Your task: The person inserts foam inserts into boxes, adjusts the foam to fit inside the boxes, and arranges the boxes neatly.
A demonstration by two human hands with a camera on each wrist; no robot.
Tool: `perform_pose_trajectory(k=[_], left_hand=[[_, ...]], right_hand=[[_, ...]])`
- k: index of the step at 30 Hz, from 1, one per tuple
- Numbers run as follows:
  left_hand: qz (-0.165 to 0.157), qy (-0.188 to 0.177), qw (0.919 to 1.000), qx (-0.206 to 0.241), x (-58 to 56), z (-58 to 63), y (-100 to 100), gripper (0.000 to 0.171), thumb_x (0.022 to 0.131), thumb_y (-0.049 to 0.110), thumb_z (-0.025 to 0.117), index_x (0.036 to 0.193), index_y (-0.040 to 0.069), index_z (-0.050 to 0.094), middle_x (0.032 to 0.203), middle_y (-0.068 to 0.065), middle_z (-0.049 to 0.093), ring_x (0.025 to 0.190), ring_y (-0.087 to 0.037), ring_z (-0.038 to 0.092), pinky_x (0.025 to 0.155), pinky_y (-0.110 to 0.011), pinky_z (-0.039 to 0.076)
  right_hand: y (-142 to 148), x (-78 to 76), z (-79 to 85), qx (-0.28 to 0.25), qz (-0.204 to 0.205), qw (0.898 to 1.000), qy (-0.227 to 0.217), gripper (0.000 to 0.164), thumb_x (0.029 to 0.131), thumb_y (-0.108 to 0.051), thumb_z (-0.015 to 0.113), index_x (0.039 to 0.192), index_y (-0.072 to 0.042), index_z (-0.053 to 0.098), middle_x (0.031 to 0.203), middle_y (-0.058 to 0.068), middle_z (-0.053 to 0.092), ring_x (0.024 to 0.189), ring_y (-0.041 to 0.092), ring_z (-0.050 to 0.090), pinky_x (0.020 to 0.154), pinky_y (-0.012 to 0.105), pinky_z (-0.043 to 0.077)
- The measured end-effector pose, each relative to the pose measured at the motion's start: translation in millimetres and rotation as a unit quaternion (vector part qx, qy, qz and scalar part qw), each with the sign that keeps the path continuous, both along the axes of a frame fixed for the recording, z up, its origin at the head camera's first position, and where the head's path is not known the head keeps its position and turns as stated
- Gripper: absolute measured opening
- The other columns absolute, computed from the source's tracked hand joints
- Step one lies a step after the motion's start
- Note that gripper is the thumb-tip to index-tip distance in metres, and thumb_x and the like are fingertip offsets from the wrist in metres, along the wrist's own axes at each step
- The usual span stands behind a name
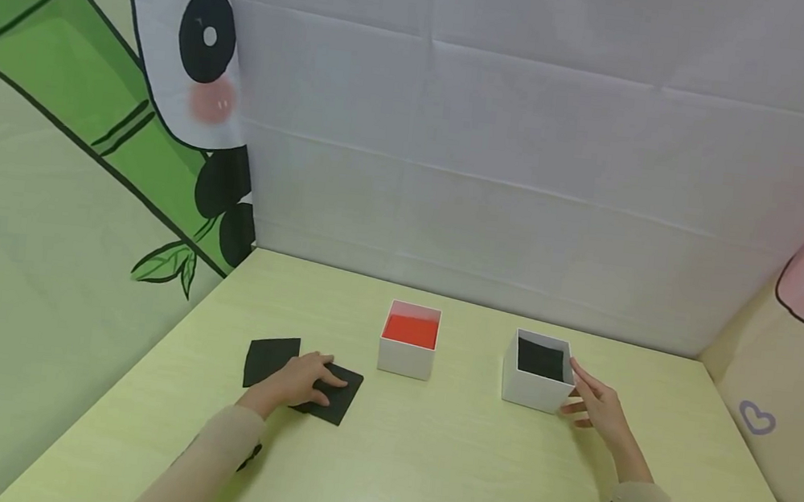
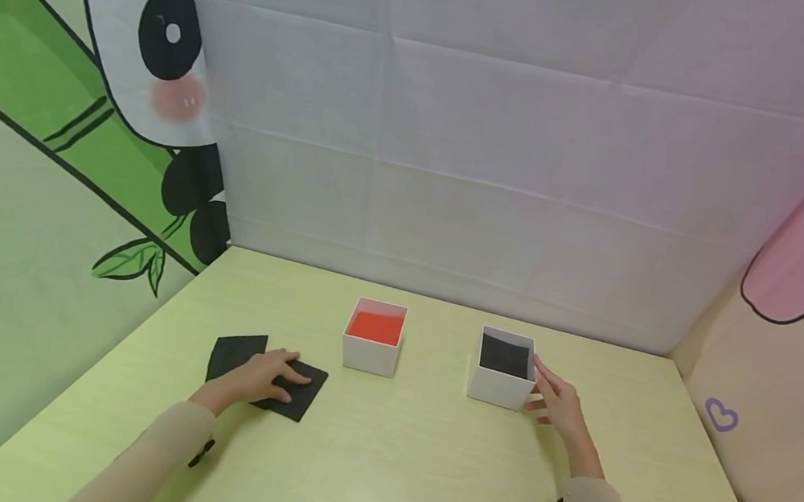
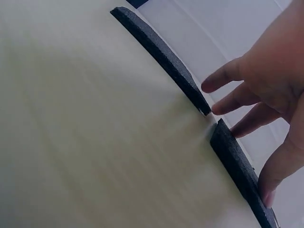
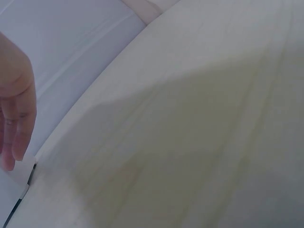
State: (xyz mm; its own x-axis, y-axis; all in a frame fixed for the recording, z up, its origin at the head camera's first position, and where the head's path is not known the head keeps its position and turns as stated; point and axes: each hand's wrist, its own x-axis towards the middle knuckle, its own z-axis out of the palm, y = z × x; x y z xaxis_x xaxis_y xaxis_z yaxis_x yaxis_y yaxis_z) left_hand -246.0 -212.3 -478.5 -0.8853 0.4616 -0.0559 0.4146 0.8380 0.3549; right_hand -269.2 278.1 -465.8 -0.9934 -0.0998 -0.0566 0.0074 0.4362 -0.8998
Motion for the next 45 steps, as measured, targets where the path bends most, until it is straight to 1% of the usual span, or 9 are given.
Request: perform_pose_trajectory(k=[5, 12, 16, 20, 28, 31, 36, 40, 45], left_hand=[[0.021, -0.019, 0.9996, 0.008, -2.0, -0.6, 3, 0.039, 0.069, 0.012, 0.075, 0.108, 0.016, 0.068, 0.128, -0.022, 0.044, 0.117, -0.045, 0.036, 0.086, -0.066, 0.024], [0.038, 0.016, 0.9990, -0.018, -2.2, -0.5, 6, 0.042, 0.064, 0.016, 0.078, 0.105, 0.016, 0.069, 0.124, -0.018, 0.049, 0.113, -0.038, 0.042, 0.089, -0.059, 0.028], [0.069, 0.030, 0.9972, 0.000, -1.7, 0.2, 8, 0.045, 0.059, 0.017, 0.082, 0.102, 0.013, 0.070, 0.119, -0.017, 0.048, 0.108, -0.034, 0.041, 0.089, -0.049, 0.033], [0.084, 0.045, 0.9952, 0.025, -1.4, 0.7, 9, 0.045, 0.053, 0.016, 0.085, 0.097, 0.012, 0.072, 0.109, -0.012, 0.044, 0.097, -0.027, 0.039, 0.081, -0.038, 0.038], [0.085, 0.069, 0.9914, 0.071, -3.9, -0.4, 8, 0.046, 0.049, 0.008, 0.086, 0.093, 0.013, 0.072, 0.114, -0.017, 0.036, 0.097, -0.029, 0.038, 0.077, -0.036, 0.040], [0.093, 0.061, 0.9903, 0.083, -4.2, -1.0, 8, 0.043, 0.052, 0.004, 0.084, 0.091, 0.014, 0.070, 0.113, -0.016, 0.035, 0.093, -0.028, 0.043, 0.075, -0.035, 0.042], [0.097, 0.029, 0.9895, 0.103, -4.1, -0.9, 5, 0.039, 0.057, -0.003, 0.080, 0.088, 0.013, 0.062, 0.096, -0.008, 0.038, 0.083, -0.023, 0.047, 0.071, -0.033, 0.042], [0.085, 0.022, 0.9909, 0.102, -4.8, 4.9, 0, 0.034, 0.060, -0.006, 0.078, 0.082, 0.012, 0.059, 0.087, -0.005, 0.043, 0.081, -0.022, 0.046, 0.074, -0.037, 0.042], [0.082, 0.006, 0.9900, 0.115, -7.4, 11.6, -5, 0.029, 0.063, -0.006, 0.076, 0.076, 0.015, 0.059, 0.084, -0.001, 0.050, 0.081, -0.020, 0.047, 0.074, -0.038, 0.042]], right_hand=[[0, -0.4, 0.1, -0.002, -0.006, 1.000, 0.001, 0.049, 0.097, -0.028, 0.037, 0.141, -0.010, 0.023, 0.093, 0.018, 0.053, 0.078, 0.033, 0.062, 0.060, 0.040, 0.050], [0, -1.1, -1.6, -0.002, -0.008, 1.000, 0.005, 0.049, 0.097, -0.028, 0.038, 0.140, -0.009, 0.025, 0.092, 0.016, 0.055, 0.078, 0.032, 0.062, 0.060, 0.039, 0.050], [1, -0.7, -3.0, -0.003, -0.007, 1.000, 0.008, 0.050, 0.097, -0.029, 0.038, 0.140, -0.007, 0.025, 0.091, 0.016, 0.056, 0.077, 0.032, 0.063, 0.059, 0.039, 0.050], [1, -0.6, -3.3, -0.006, -0.006, 1.000, 0.006, 0.050, 0.097, -0.029, 0.038, 0.140, -0.008, 0.025, 0.092, 0.016, 0.056, 0.078, 0.034, 0.062, 0.060, 0.040, 0.050], [1, -0.1, -2.1, -0.010, -0.007, 1.000, 0.003, 0.050, 0.097, -0.030, 0.038, 0.140, -0.009, 0.024, 0.093, 0.019, 0.052, 0.078, 0.033, 0.062, 0.060, 0.040, 0.050], [1, 0.0, -2.2, -0.014, -0.004, 1.000, 0.005, 0.050, 0.097, -0.030, 0.038, 0.140, -0.008, 0.024, 0.094, 0.022, 0.050, 0.078, 0.032, 0.062, 0.059, 0.040, 0.050], [1, 0.4, -2.1, -0.014, -0.007, 1.000, 0.006, 0.051, 0.096, -0.031, 0.039, 0.140, -0.008, 0.025, 0.092, 0.018, 0.055, 0.078, 0.033, 0.062, 0.059, 0.040, 0.050], [0, 0.0, -2.0, -0.012, -0.008, 1.000, 0.003, 0.050, 0.097, -0.031, 0.039, 0.140, -0.008, 0.026, 0.091, 0.016, 0.054, 0.079, 0.033, 0.062, 0.060, 0.039, 0.050], [0, -0.9, -1.0, -0.010, -0.007, 1.000, 0.002, 0.050, 0.097, -0.031, 0.038, 0.140, -0.010, 0.025, 0.092, 0.018, 0.052, 0.079, 0.032, 0.062, 0.060, 0.040, 0.050]])
